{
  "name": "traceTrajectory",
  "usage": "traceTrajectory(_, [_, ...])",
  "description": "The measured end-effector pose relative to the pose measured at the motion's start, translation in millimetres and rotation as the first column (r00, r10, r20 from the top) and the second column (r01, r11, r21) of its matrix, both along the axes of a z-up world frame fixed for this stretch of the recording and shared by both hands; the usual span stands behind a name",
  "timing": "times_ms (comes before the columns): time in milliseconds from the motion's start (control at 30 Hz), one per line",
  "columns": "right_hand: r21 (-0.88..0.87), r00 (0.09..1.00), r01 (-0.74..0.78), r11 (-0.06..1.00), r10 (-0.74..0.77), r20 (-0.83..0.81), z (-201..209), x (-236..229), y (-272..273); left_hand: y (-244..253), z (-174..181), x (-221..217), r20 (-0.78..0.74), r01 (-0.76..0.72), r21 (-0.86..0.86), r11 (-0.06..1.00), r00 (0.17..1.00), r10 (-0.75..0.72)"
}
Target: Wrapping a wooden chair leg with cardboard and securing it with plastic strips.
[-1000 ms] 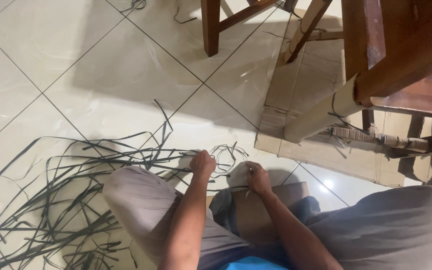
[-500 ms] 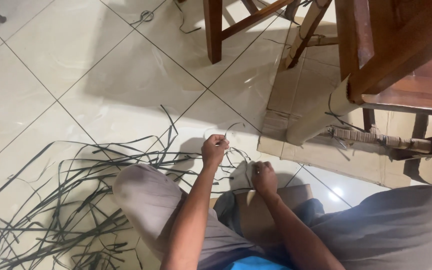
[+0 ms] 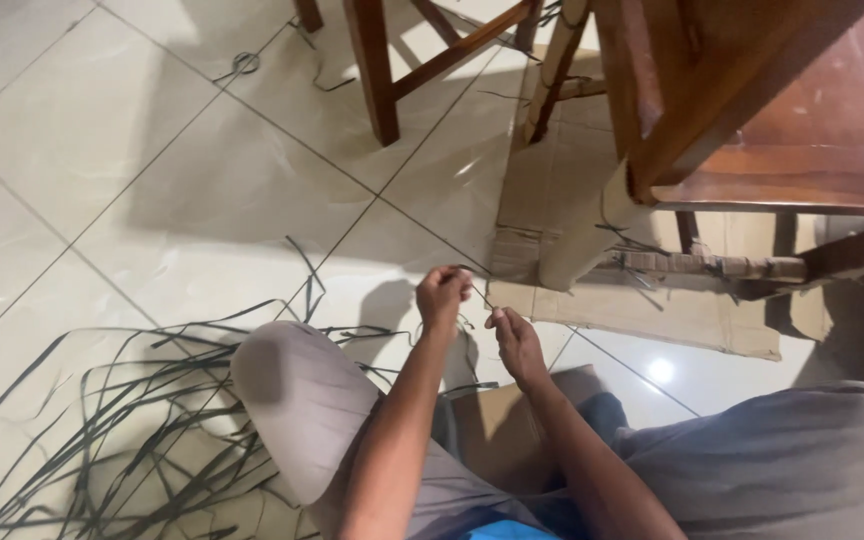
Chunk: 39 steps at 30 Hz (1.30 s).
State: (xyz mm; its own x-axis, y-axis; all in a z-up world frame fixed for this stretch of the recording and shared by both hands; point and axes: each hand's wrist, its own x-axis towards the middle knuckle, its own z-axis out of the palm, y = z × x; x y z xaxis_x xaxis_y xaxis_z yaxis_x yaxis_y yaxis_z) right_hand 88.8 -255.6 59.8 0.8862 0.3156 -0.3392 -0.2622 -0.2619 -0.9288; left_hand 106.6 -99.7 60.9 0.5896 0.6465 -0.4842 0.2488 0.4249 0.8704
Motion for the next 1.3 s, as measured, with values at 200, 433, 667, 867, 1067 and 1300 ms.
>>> traceTrajectory(200, [-0.012,0.929,0.367,0.930,-0.367,-0.045,-13,16,-41,-5,1,30,0.137,-0.301,-0.171,0.938,0.936,0.325])
traceTrajectory(433, [-0.293,0.682,0.692,0.660,-0.731,-0.033,-141,32,-130,-26,-24,55,0.091,-0.359,-0.131,0.924,0.924,0.372])
traceTrajectory(667, [-0.266,0.702,0.712,0.650,-0.673,0.235,-37,27,-105,-66,-41,48,-0.198,0.265,0.085,0.961,0.949,-0.244])
traceTrajectory(867, [-0.229,0.910,0.386,0.894,-0.329,0.251,57,12,-62,-126,-37,43,-0.022,0.507,-0.075,0.858,0.860,-0.510])
traceTrajectory(1067, [0.035,0.779,0.625,0.780,-0.626,0.039,-5,26,-81,-124,-49,53,-0.107,0.594,0.065,0.802,0.803,-0.587])
traceTrajectory(1300, [0.118,0.333,0.942,0.313,-0.914,-0.233,-11,56,-140,-113,33,59,-0.091,0.367,0.548,0.752,0.920,-0.382])
